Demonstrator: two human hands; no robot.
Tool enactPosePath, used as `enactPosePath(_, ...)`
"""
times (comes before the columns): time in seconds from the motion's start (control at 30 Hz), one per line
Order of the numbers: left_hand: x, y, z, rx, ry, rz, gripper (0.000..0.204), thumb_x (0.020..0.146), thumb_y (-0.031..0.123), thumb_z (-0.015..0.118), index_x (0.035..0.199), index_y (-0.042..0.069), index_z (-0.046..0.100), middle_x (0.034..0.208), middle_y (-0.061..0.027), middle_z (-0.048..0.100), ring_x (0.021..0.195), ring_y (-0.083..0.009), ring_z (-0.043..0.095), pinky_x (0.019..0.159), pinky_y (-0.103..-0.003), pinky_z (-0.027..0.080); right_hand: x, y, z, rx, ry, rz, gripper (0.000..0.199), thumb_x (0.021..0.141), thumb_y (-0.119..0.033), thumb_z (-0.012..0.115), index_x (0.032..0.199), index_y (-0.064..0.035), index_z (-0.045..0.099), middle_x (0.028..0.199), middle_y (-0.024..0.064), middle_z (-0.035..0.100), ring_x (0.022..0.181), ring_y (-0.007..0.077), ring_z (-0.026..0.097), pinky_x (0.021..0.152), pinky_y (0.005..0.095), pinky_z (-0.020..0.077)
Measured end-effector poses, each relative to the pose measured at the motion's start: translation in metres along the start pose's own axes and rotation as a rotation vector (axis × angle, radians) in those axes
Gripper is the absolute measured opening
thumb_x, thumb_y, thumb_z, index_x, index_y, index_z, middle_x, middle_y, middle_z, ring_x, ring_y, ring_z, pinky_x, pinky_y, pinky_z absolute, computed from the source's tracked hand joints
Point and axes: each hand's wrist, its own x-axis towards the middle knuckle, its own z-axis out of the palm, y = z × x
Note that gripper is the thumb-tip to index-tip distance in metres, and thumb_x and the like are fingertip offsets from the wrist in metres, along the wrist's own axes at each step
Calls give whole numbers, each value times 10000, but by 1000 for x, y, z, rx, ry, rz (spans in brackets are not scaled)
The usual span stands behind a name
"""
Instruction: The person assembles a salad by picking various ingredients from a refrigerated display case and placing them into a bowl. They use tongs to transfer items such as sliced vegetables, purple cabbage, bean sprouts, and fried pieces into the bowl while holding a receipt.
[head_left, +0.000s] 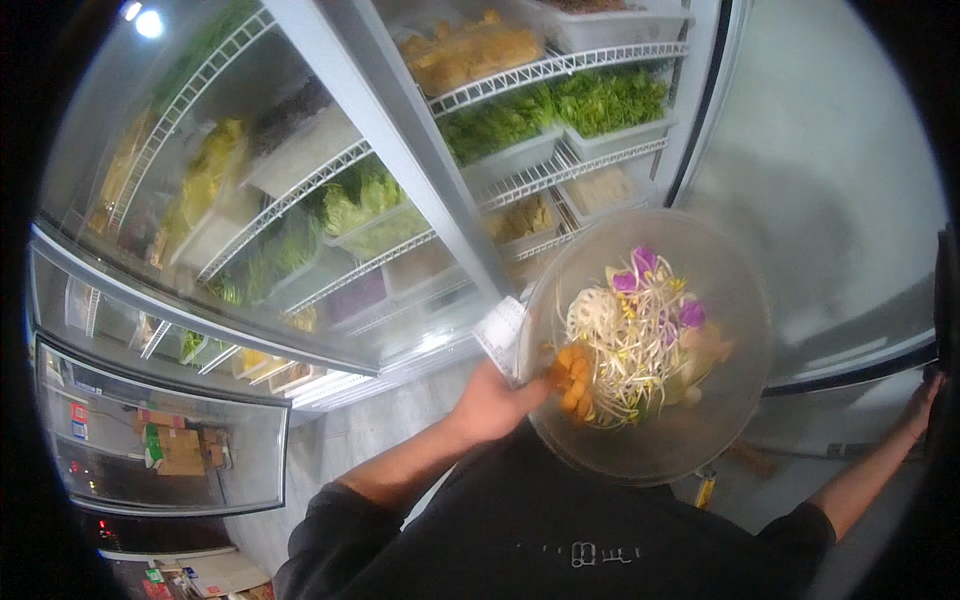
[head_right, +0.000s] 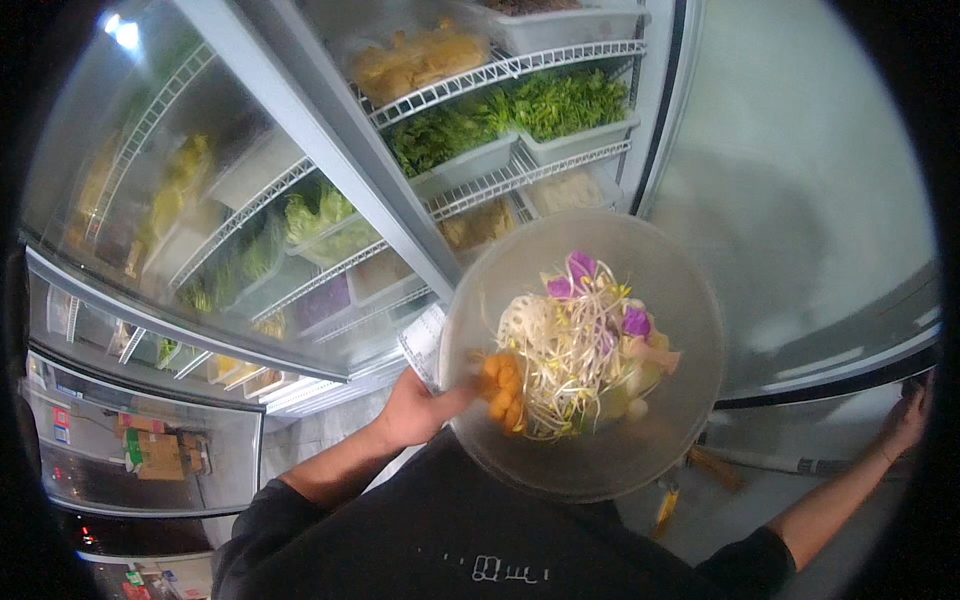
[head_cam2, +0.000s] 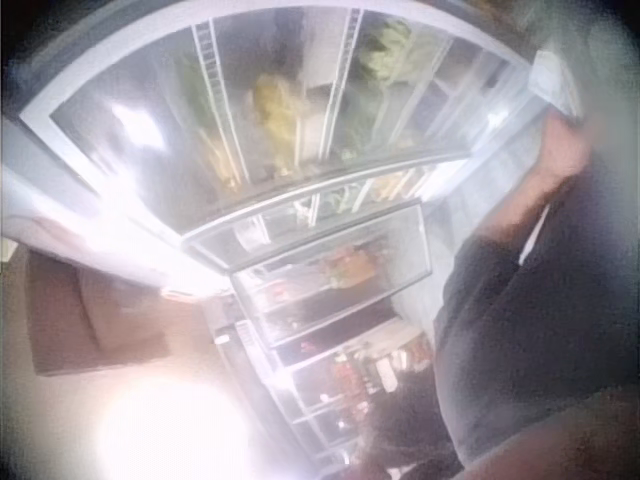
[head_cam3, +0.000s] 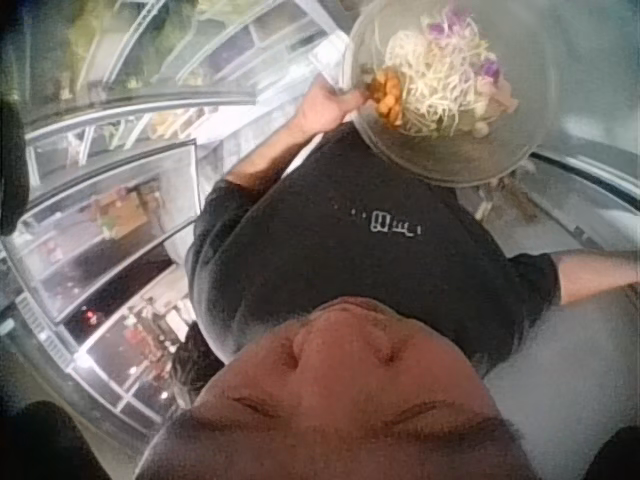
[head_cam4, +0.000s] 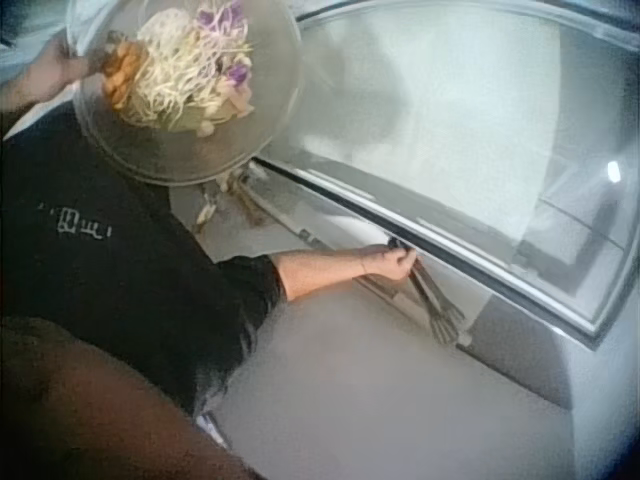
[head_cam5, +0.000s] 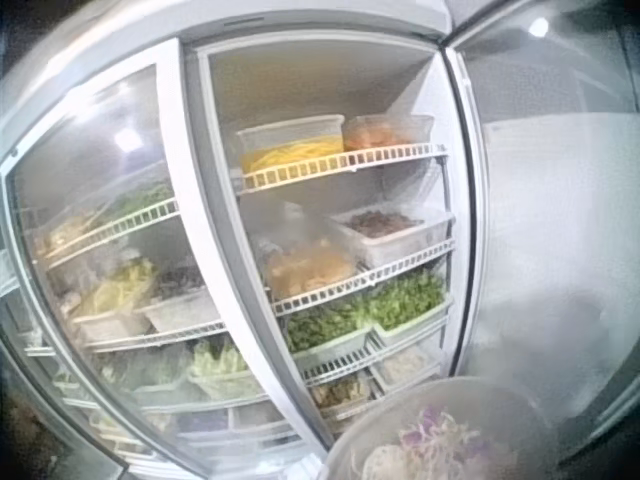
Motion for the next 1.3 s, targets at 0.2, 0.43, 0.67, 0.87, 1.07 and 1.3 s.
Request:
enactPosePath(0.2, -35, -27, -39, -84, 123, 21, 401, 860, 53, 616, 1244, -7, 520, 1119, -93, 623, 1010, -183, 597, 883, -347, 488, -85, -118, 64, -140, 80, -240, 339, 966, -118, 489, 1280, -36, 586, 1293, 156, 554, 1160, 249, 520, 971, 347, 416)
enactPosePath(0.43, -135, -56, -120, -12, 331, -120, 843, 735, -72, 579, 1493, 60, 234, 1155, -122, 591, 981, -210, 605, 853, -344, 522, -208, -360, 196, -157, -43, -690, 381, 842, 69, 500, 1188, -32, 625, 1187, 185, 579, 1013, 295, 554, 910, 373, 415)
enactPosePath(0.67, -202, 20, -68, -107, 630, -172, 618, 730, 9, 630, 1327, 0, 471, 1011, -98, 649, 889, -202, 635, 805, -339, 525, -104, -426, 301, 126, -269, -720, 268, 823, 132, 469, 1037, 63, 614, 1215, 211, 514, 1034, 316, 534, 853, 377, 469)
enactPosePath(0.87, -240, 85, 10, -239, 954, 40, 722, 690, -30, 637, 1377, 9, 419, 1014, -114, 635, 849, -217, 640, 732, -345, 548, 41, -465, 282, 72, -230, -997, 443, 685, 102, 435, 1105, 108, 577, 1252, 273, 484, 1095, 393, 526, 953, 411, 435)
enactPosePath(1.07, -333, 122, 76, -456, 1162, -275, 747, 694, -6, 609, 1405, 73, 396, 993, -129, 632, 804, -248, 641, 662, -385, 558, 21, -580, 262, 782, -947, -476, 305, 568, 2, 568, 860, 6, 657, 1150, 250, 498, 959, 326, 603, 839, 331, 486)
enactPosePath(1.3, -395, 161, 41, -492, 1421, -193, 747, 680, -1, 577, 1400, 92, 401, 1088, -152, 590, 871, -299, 632, 696, -415, 558, -9, -798, 285, 1284, -1152, -1225, 225, 475, 2, 595, 673, -76, 667, 1164, 250, 492, 783, 321, 662, 687, 332, 546)
